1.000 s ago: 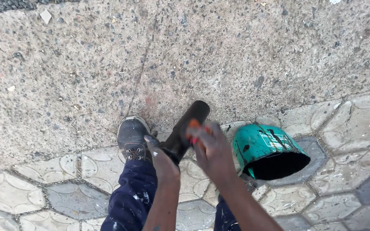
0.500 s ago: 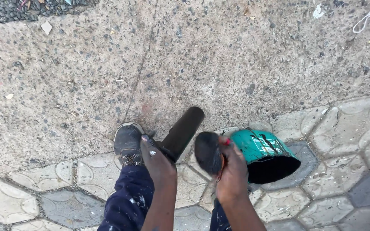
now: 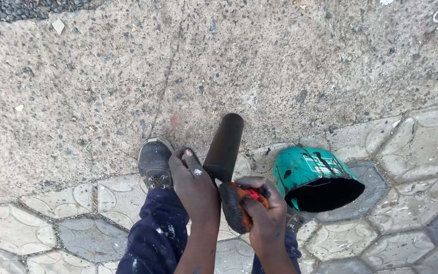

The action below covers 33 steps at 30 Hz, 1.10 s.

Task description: Painting wooden furniture legs with black paint using a small applicator.

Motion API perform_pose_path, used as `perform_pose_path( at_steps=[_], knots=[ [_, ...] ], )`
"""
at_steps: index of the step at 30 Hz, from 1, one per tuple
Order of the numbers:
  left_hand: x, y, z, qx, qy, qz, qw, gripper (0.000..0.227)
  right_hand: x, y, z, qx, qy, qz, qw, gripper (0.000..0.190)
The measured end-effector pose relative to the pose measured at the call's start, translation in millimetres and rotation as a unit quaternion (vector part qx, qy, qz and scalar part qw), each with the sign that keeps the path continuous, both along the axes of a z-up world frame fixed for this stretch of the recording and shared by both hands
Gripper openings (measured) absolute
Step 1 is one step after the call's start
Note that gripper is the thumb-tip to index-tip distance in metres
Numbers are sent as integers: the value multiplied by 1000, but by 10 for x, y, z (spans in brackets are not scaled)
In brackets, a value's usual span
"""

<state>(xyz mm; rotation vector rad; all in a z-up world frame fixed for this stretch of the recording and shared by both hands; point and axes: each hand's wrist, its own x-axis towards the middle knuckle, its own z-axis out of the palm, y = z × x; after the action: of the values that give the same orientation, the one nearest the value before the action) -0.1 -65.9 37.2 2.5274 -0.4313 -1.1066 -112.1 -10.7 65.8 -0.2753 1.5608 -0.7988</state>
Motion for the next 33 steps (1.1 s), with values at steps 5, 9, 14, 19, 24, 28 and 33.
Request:
perform_pose_path(
  at_steps=[5,9,14,19,24,28,33],
  knots=[
    [20,8,-40,14,25,-35,999,44,-106,-62,-86,23,38,92,995,17],
    [40,-82,23,-158,27,-141,977,60,-254,-321,-83,64,105,217,968,56],
    [127,-985,-420,-177,-31,-496,850,59,-485,-240,-48,52,40,98,993,59],
    [423,-917,-450,-272,73,-384,879,41,-468,-485,-48,113,47,35,992,58],
    [479,-651,-193,66,161,-276,945,37,-363,-861,301,53,13,-86,995,50],
    [751,-811,-328,105,143,-280,944,39,-474,-1114,559,86,-12,-103,991,42],
    [376,-1907,228,99,119,-329,932,39,-732,-1610,462,76,23,14,997,27]
  ],
)
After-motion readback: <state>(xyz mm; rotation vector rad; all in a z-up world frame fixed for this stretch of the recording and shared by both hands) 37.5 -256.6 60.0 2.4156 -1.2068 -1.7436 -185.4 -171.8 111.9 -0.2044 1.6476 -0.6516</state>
